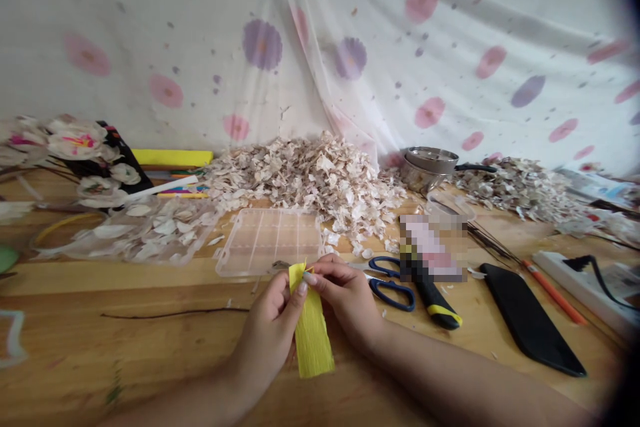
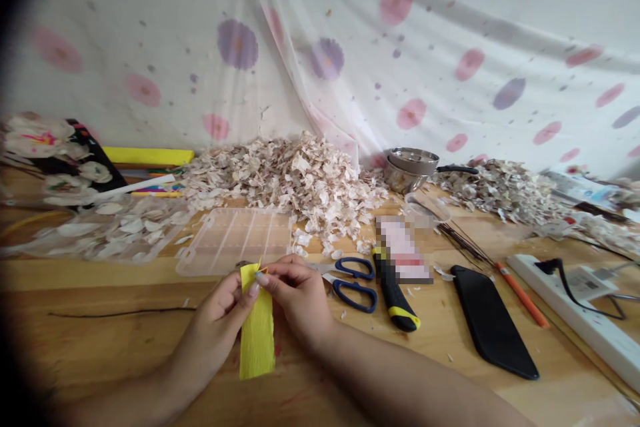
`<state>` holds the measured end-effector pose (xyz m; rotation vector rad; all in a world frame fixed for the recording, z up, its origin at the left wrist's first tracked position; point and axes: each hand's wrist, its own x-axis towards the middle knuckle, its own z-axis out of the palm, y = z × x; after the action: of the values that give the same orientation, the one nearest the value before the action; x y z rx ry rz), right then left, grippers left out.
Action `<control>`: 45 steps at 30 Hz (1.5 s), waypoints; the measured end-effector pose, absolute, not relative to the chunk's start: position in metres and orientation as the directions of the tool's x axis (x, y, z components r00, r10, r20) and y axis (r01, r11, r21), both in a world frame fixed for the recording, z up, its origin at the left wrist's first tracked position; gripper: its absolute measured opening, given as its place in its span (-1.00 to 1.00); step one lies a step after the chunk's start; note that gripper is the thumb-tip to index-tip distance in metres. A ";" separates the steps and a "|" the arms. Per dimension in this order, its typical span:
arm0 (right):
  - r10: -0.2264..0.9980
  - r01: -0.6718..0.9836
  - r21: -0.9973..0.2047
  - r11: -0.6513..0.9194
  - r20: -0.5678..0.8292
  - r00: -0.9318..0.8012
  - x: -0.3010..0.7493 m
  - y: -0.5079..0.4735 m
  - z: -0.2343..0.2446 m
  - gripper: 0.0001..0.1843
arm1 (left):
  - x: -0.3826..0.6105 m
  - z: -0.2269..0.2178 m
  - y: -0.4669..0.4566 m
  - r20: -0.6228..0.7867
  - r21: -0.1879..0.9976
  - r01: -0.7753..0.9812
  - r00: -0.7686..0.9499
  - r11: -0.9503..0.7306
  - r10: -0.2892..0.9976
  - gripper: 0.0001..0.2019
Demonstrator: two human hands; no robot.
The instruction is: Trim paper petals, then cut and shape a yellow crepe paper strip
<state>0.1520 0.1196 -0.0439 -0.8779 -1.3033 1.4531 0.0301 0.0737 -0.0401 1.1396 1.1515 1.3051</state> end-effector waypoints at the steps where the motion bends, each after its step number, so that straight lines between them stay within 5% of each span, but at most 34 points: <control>1: 0.957 -0.192 -0.981 0.036 0.089 -0.275 0.152 0.120 -0.043 -0.89 | 0.030 -0.040 0.074 0.029 0.995 -0.097 -0.038 -0.032 0.999 -0.76; 45: 0.933 -0.325 -0.941 -0.098 0.027 -0.360 0.154 0.121 -0.047 -0.75 | 0.030 -0.037 0.072 -0.094 0.983 -0.161 -0.027 0.089 0.995 -0.71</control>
<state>0.1542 0.1208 -0.0471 -0.7750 -1.1777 1.6427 0.0299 0.0718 -0.0368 1.0079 1.1576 1.2376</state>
